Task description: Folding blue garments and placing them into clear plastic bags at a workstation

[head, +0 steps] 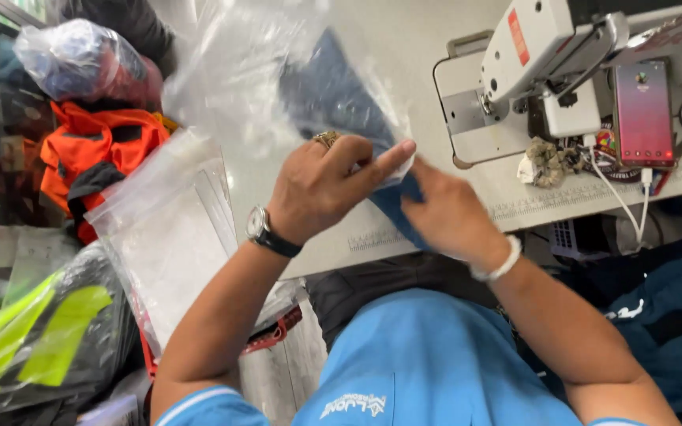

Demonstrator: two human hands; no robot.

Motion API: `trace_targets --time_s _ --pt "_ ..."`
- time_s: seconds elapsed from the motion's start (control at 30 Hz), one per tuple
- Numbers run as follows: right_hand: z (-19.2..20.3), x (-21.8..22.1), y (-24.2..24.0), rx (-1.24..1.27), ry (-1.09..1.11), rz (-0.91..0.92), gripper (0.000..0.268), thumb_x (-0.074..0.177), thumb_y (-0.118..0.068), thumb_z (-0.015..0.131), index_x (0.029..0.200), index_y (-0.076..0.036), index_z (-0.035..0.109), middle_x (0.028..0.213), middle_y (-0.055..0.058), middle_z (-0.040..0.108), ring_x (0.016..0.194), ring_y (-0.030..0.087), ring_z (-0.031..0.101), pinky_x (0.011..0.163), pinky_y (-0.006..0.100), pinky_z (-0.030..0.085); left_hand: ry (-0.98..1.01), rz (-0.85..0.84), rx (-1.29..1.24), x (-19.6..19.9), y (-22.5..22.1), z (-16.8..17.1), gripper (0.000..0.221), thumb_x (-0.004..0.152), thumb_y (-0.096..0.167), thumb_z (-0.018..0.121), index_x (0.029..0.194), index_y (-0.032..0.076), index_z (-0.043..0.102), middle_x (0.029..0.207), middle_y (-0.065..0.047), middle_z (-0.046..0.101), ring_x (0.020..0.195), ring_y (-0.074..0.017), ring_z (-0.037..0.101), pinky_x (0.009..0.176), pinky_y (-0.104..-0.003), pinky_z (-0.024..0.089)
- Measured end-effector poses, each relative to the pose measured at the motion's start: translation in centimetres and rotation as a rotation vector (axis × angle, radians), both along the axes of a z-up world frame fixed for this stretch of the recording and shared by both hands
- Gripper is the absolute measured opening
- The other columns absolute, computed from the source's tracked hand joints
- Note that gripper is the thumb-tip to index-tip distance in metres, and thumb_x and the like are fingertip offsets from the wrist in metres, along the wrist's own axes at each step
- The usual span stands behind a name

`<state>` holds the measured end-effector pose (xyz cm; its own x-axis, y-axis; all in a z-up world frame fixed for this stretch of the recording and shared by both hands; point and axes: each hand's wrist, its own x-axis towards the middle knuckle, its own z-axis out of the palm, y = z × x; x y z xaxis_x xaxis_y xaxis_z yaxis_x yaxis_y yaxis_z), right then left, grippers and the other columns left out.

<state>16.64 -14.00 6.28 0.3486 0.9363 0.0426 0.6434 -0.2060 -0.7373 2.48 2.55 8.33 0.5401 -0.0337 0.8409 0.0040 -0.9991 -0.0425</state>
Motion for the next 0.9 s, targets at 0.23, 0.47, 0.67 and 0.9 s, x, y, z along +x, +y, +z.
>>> trace_targets --time_s 0.23,0.47,0.67,0.9 --pt "-1.8 1.4 -0.6 0.200 0.735 -0.088 0.043 0.085 -0.003 0.076 0.127 -0.003 0.066 0.120 0.022 0.072 0.120 0.034 0.067 0.096 0.051 0.056 0.004 0.173 -0.042 -2.4 2.8 -3.6 0.036 0.100 0.012 0.065 0.134 0.020 0.074 0.086 -0.002 0.049 0.059 -0.0198 0.050 0.055 -0.032 0.049" --pt "-3.1 -0.9 2.5 0.070 -0.174 -0.105 0.030 0.095 -0.026 0.061 0.079 -0.001 0.064 0.094 0.036 0.069 0.094 0.055 0.064 0.069 0.065 0.046 0.204 0.075 -0.078 1.0 -2.9 -1.7 0.036 0.104 0.019 0.062 0.139 0.028 0.066 0.079 0.001 0.045 0.054 -0.0224 0.053 0.052 -0.035 0.051" --pt "2.3 -1.1 3.4 -0.217 -0.004 -0.060 0.054 0.088 -0.041 0.066 0.117 -0.012 0.032 0.131 0.023 0.039 0.123 0.043 0.041 0.093 0.061 0.035 0.379 -0.125 -0.275 1.1 -4.9 -0.4 0.042 0.100 0.007 0.067 0.142 0.014 0.064 0.083 -0.007 0.051 0.055 -0.0336 0.055 0.049 -0.045 0.048" --pt "4.9 2.1 0.8 -0.420 0.286 -0.039 0.120 0.069 -0.067 0.066 0.162 -0.020 0.008 0.170 0.011 0.020 0.151 0.031 0.028 0.117 0.055 0.030 0.490 0.289 -0.241 -2.4 -3.2 -2.8 0.040 0.112 0.029 0.068 0.149 0.023 0.052 0.087 -0.002 0.044 0.058 -0.0170 0.038 0.048 -0.033 0.039"
